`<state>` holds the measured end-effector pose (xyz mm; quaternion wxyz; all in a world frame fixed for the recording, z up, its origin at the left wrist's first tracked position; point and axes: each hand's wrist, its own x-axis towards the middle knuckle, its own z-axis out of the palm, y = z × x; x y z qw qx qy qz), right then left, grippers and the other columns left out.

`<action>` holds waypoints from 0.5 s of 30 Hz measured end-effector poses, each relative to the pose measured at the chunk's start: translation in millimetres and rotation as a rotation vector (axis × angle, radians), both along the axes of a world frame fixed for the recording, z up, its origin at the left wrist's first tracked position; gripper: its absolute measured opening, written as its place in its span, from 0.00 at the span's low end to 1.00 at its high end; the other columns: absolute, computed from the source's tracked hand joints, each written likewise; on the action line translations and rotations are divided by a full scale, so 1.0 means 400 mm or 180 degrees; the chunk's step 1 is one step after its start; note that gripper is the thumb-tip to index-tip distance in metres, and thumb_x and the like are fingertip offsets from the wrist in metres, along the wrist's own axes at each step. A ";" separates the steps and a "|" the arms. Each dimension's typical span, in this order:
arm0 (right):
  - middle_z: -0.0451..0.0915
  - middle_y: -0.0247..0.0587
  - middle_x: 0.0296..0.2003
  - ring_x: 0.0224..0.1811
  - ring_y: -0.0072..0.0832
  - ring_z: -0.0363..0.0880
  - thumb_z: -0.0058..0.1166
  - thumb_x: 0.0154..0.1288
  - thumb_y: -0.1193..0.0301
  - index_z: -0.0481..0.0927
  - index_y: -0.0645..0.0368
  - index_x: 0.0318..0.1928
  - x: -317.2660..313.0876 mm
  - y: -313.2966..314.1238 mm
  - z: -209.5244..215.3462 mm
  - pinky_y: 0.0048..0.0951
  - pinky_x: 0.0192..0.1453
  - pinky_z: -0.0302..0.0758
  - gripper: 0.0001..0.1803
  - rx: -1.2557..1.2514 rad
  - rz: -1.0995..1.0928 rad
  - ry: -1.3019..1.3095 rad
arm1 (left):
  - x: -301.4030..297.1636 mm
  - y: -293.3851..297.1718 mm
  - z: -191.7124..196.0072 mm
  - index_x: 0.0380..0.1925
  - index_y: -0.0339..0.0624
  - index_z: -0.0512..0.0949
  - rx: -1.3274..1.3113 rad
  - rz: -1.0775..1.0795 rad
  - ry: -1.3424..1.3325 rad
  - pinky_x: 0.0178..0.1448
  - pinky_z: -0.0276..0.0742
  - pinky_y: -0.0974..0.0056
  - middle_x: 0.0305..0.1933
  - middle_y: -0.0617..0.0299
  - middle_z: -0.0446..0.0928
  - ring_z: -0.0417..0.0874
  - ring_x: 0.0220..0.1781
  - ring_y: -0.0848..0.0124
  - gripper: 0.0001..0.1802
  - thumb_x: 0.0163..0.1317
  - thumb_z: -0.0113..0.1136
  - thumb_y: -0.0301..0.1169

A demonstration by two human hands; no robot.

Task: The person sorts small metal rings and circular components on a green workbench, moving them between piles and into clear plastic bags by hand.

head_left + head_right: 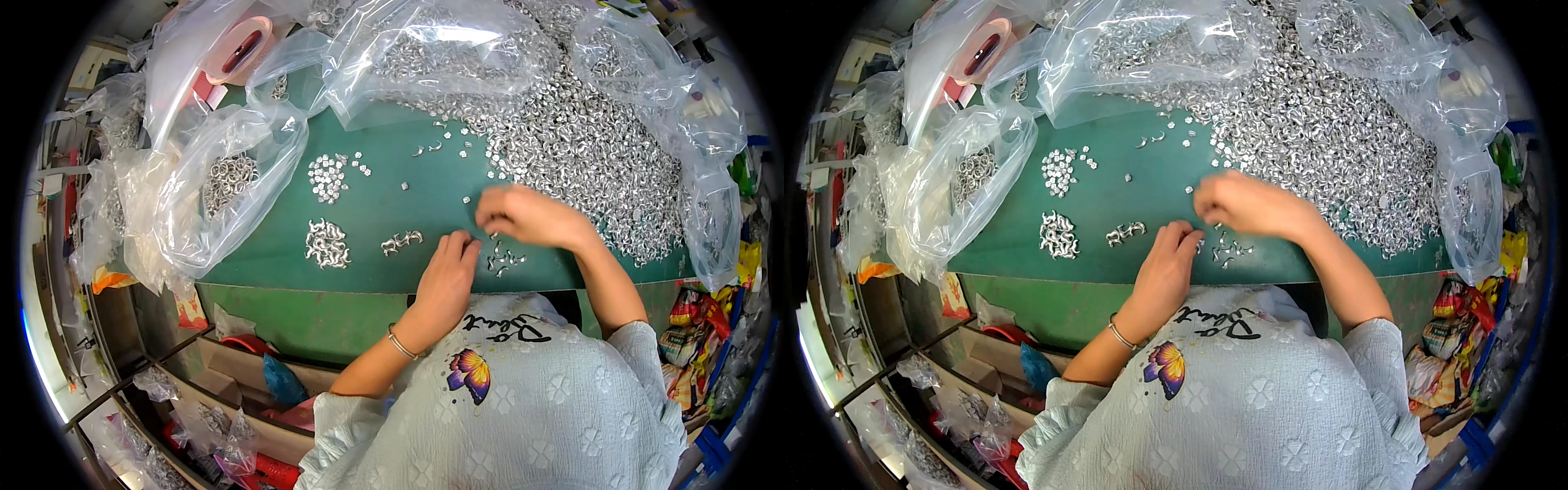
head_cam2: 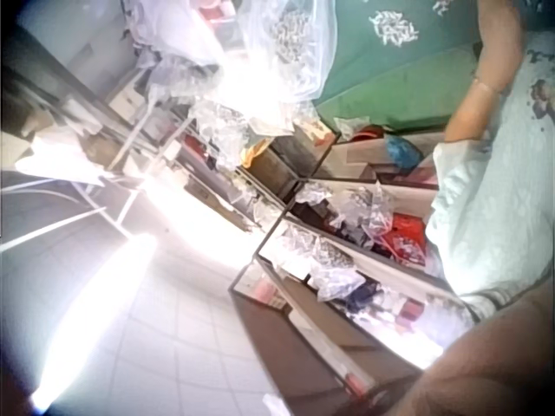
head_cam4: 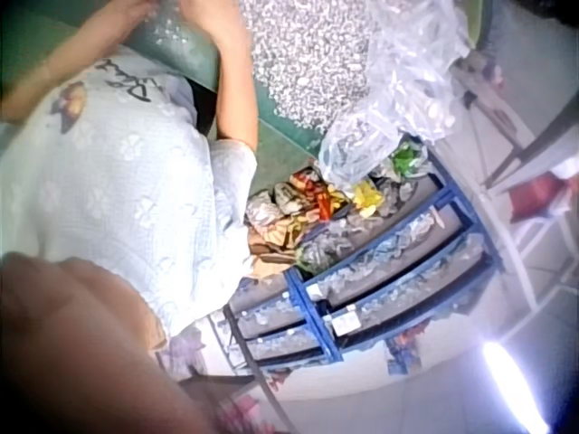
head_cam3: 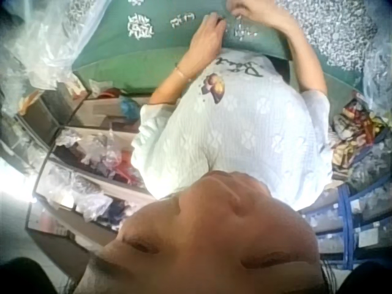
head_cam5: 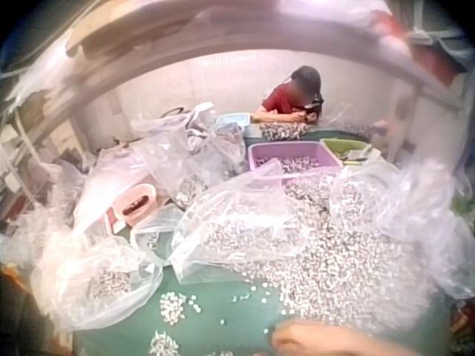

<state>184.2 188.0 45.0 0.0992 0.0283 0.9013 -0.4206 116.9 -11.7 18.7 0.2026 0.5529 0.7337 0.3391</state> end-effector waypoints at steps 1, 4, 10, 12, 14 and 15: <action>0.76 0.46 0.35 0.43 0.44 0.76 0.60 0.54 0.77 0.78 0.65 0.36 -0.027 0.012 -0.005 0.40 0.46 0.74 0.08 -0.0108 -0.0163 0.0141 | -0.002 0.007 0.002 0.47 0.30 0.73 0.0080 -0.0031 -0.0106 0.54 0.73 0.57 0.49 0.48 0.69 0.73 0.51 0.52 0.19 0.52 0.52 0.15; 0.76 0.46 0.41 0.44 0.45 0.77 0.60 0.57 0.74 0.77 0.63 0.42 -0.142 0.000 -0.038 0.42 0.45 0.75 0.12 0.0474 -0.1057 0.0858 | -0.031 0.032 0.015 0.46 0.32 0.74 0.0334 0.0238 -0.0271 0.52 0.74 0.57 0.47 0.48 0.72 0.75 0.48 0.51 0.15 0.57 0.52 0.15; 0.72 0.47 0.42 0.44 0.49 0.76 0.56 0.60 0.74 0.73 0.61 0.41 -0.233 -0.040 -0.109 0.43 0.45 0.73 0.09 0.0935 -0.0745 0.0977 | -0.106 -0.017 0.023 0.44 0.35 0.76 0.0422 0.1127 -0.0083 0.47 0.75 0.58 0.43 0.49 0.74 0.78 0.43 0.52 0.12 0.60 0.55 0.17; 0.72 0.47 0.40 0.44 0.50 0.75 0.56 0.61 0.75 0.73 0.61 0.39 -0.202 -0.049 -0.085 0.44 0.45 0.73 0.08 0.0711 -0.0428 0.0656 | -0.122 -0.053 0.016 0.47 0.34 0.74 0.0333 0.1380 0.0040 0.51 0.72 0.56 0.44 0.49 0.74 0.75 0.47 0.51 0.14 0.59 0.55 0.18; 0.72 0.47 0.41 0.45 0.50 0.75 0.57 0.59 0.76 0.73 0.62 0.40 -0.169 -0.056 -0.057 0.45 0.45 0.73 0.09 0.0531 -0.0153 0.0357 | -0.129 -0.076 0.011 0.48 0.34 0.74 0.0291 0.1565 0.0206 0.52 0.72 0.56 0.46 0.48 0.73 0.74 0.48 0.51 0.15 0.60 0.56 0.18; 0.71 0.47 0.41 0.45 0.50 0.75 0.57 0.59 0.77 0.73 0.62 0.40 -0.158 -0.064 -0.051 0.45 0.45 0.72 0.09 0.0471 -0.0040 0.0278 | -0.128 -0.085 0.008 0.48 0.33 0.74 0.0261 0.1662 0.0288 0.52 0.72 0.56 0.46 0.48 0.73 0.74 0.49 0.52 0.15 0.60 0.56 0.19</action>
